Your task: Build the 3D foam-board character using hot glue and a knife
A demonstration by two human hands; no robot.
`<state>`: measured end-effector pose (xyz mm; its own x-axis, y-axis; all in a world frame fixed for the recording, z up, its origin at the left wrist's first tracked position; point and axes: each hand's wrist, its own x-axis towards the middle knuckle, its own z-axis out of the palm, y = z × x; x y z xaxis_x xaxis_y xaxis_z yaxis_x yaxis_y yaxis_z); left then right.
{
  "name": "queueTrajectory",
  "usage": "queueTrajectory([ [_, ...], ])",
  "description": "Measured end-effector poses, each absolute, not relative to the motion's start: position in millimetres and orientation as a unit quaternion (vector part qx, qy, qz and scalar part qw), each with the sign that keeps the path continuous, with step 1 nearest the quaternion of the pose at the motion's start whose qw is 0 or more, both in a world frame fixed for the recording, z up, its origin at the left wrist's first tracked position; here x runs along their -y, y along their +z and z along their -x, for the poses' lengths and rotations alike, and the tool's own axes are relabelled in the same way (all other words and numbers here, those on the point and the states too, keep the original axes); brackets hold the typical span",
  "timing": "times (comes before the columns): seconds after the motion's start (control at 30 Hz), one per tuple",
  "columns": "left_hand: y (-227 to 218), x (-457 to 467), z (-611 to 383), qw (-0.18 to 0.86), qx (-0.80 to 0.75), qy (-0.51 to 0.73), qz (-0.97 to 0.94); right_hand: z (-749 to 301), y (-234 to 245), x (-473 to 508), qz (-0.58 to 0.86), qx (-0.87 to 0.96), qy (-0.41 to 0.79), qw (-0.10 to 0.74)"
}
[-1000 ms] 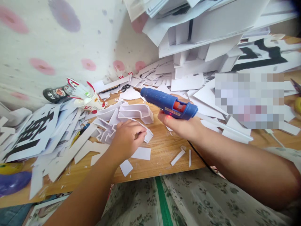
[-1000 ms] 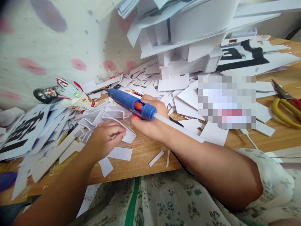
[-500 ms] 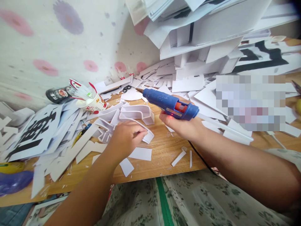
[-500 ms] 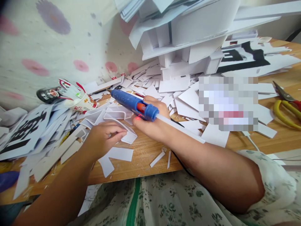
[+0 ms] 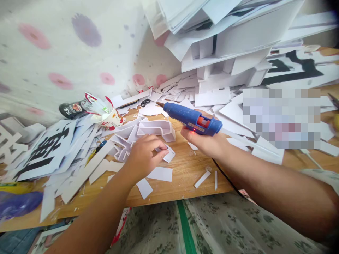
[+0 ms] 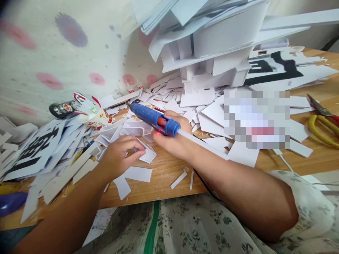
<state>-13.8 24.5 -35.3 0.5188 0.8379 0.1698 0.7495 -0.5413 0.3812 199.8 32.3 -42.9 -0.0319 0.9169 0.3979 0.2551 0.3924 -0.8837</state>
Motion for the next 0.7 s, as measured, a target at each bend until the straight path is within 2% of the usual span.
queueTrajectory([
  [0.43,-40.8,-20.2,5.2,0.141,-0.53,0.169,-0.819,-200.8,-43.8,-31.9,0.442,0.665,0.305,0.519],
  [0.7,-38.9,-16.0,-4.2,0.197,-0.547,0.163,-0.797,-199.6,-43.8,-31.8,0.44,0.66,0.306,0.527],
])
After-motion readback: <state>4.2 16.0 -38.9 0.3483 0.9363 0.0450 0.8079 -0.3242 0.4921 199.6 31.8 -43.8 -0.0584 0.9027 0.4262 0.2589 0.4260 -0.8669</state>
